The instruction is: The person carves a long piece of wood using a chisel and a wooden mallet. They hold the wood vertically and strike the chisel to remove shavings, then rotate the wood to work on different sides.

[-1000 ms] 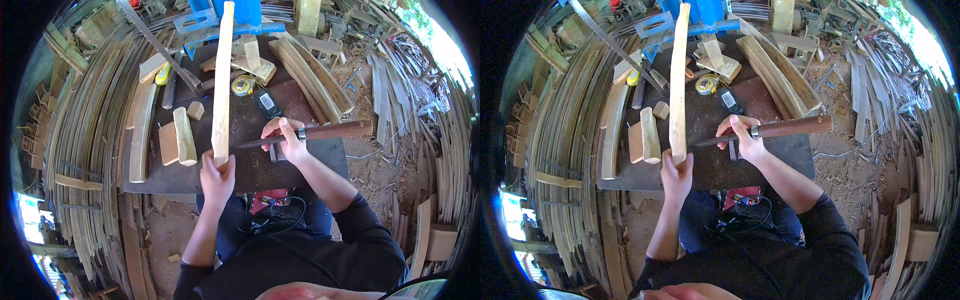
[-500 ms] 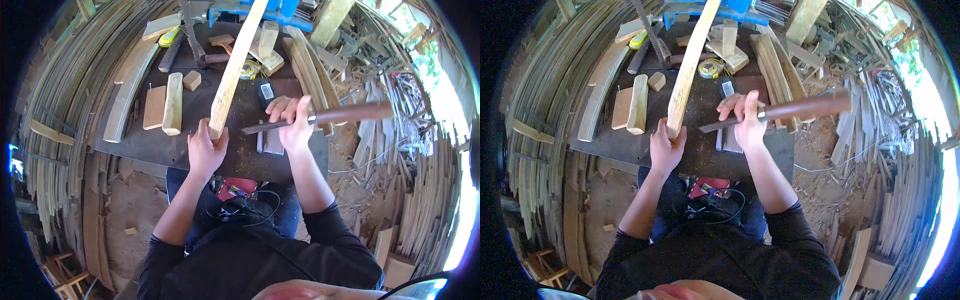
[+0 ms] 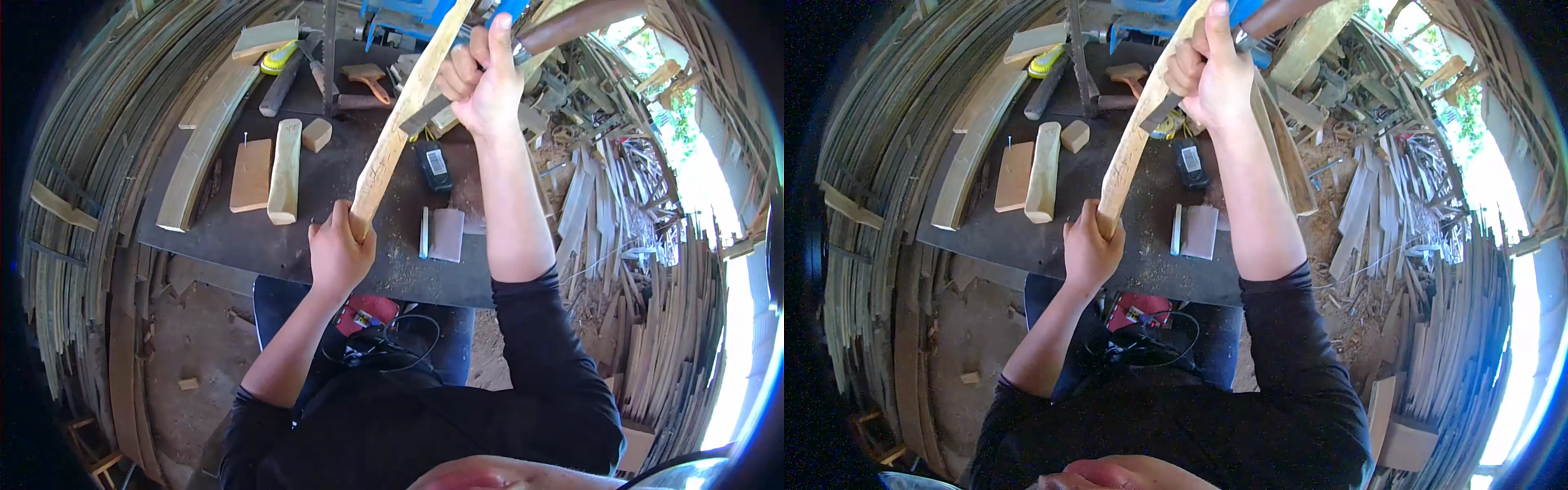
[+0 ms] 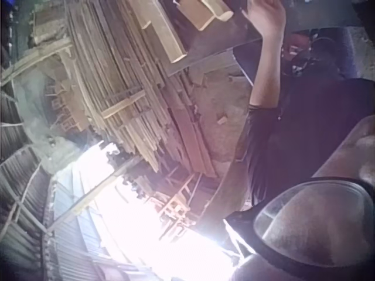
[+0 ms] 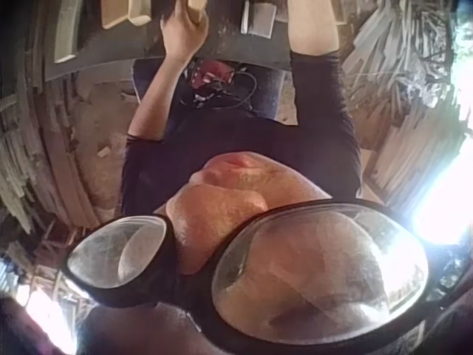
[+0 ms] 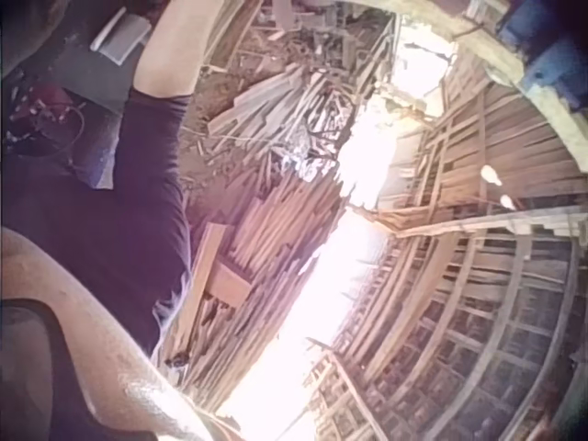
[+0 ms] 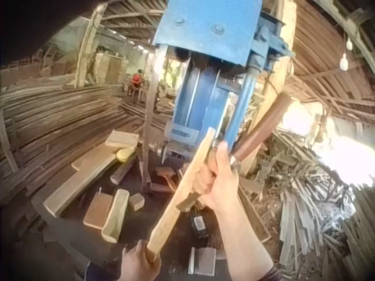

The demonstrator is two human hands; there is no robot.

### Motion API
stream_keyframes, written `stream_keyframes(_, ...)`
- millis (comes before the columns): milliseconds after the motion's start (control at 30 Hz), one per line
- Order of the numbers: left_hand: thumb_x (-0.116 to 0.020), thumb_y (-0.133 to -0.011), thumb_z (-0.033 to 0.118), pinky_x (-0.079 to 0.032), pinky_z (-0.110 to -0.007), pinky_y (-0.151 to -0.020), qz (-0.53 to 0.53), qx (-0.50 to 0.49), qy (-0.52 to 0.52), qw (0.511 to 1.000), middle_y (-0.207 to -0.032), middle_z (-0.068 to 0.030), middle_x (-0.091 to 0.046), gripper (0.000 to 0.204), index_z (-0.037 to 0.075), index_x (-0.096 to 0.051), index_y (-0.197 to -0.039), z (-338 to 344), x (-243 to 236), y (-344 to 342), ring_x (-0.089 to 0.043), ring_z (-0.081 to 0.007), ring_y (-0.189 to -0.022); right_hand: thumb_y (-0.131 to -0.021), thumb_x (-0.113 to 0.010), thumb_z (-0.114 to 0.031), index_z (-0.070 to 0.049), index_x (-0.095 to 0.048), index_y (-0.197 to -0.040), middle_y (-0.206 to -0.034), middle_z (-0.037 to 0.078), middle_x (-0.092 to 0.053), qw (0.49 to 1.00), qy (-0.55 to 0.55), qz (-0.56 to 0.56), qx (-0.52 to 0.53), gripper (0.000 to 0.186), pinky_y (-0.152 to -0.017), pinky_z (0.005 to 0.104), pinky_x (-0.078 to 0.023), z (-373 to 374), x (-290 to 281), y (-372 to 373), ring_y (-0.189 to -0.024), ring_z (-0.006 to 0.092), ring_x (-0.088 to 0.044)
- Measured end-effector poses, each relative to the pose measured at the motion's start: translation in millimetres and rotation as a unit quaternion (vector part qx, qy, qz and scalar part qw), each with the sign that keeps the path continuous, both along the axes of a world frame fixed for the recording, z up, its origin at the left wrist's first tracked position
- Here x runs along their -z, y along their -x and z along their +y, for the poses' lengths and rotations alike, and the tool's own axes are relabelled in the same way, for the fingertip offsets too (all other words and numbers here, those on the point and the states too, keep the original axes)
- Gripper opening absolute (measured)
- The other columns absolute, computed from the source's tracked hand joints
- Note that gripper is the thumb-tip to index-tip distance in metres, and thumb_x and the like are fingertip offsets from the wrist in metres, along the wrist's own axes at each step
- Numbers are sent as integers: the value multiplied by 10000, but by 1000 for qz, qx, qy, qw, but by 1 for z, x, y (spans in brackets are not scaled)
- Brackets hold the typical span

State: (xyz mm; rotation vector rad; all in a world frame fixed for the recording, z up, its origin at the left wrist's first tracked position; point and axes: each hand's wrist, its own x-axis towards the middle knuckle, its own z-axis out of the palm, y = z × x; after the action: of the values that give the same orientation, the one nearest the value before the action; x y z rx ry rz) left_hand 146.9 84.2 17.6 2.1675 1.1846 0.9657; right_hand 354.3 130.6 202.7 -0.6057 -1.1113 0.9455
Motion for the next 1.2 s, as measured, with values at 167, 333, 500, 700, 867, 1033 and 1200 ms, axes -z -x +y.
stream_keyframes(167, -651, -756, 136, -393, -464, -688, 5, -11, -26, 1000, -751, -140, -615, 280, 63, -494, -976, -1, -2, 0, -625, -352, -736, -1010, -432, -466, -183, -274, -609, -456, -51, -185, 999, 3, -11, 45, 515, -397, 279, -112, -6, 1, 6, -383, 82, -135)
stream_keyframes(333, -667, -770, 161, -392, -468, -674, 7, -1, -18, 1000, -743, -133, -615, 287, 63, -500, -981, -1, -4, 1, -626, -343, -712, -1007, -484, -395, -138, -358, -709, -500, -45, -274, 982, -46, -40, 177, 413, -380, 255, -210, -5, 8, 29, -393, 69, -245)
stream_keyframes(500, -673, -785, 179, -400, -467, -683, 9, -1, -18, 1000, -751, -126, -627, 292, 64, -510, -998, 0, -5, 2, -634, -336, -708, -983, -521, -421, -78, -468, -978, -688, -28, -376, 974, -124, -34, 185, 347, -521, 224, -341, -9, 13, 41, -564, 70, -378)
stream_keyframes(700, -673, -796, 189, -403, -461, -690, 11, 2, -9, 1000, -749, -122, -628, 289, 65, -510, -1000, 0, -4, 5, -636, -330, -703, -985, -554, -332, -42, -512, -1059, -745, 11, -505, 971, -177, -36, 159, 302, -544, 223, -348, -6, 9, 53, -624, 83, -454)
stream_keyframes(867, -665, -808, 193, -392, -452, -684, 9, 7, -3, 1000, -738, -119, -626, 269, 66, -506, -984, -1, -4, 2, -631, -330, -694, -971, -585, -212, -20, -544, -1103, -663, 50, -566, 978, -151, -145, 25, 236, -438, 256, -422, -12, 8, 48, -460, 98, -511)
stream_keyframes(1033, -664, -811, 191, -388, -445, -685, -2, 6, -18, 1000, -733, -118, -625, 260, 70, -504, -975, -2, -5, 3, -629, -331, -689, -996, -499, -408, -10, -557, -984, -498, -34, -391, 973, -15, -224, -59, 403, -417, 220, -267, -7, 1, 43, -405, 39, -315)
stream_keyframes(1200, -671, -815, 198, -391, -434, -675, 1, 8, -14, 1000, -728, -114, -620, 263, 69, -504, -973, -2, -5, 3, -626, -325, -679, -1016, -452, -423, -80, -500, -698, -525, -59, -336, 981, 17, -185, -52, 471, -431, 235, -219, -2, 11, 37, -453, 49, -283)
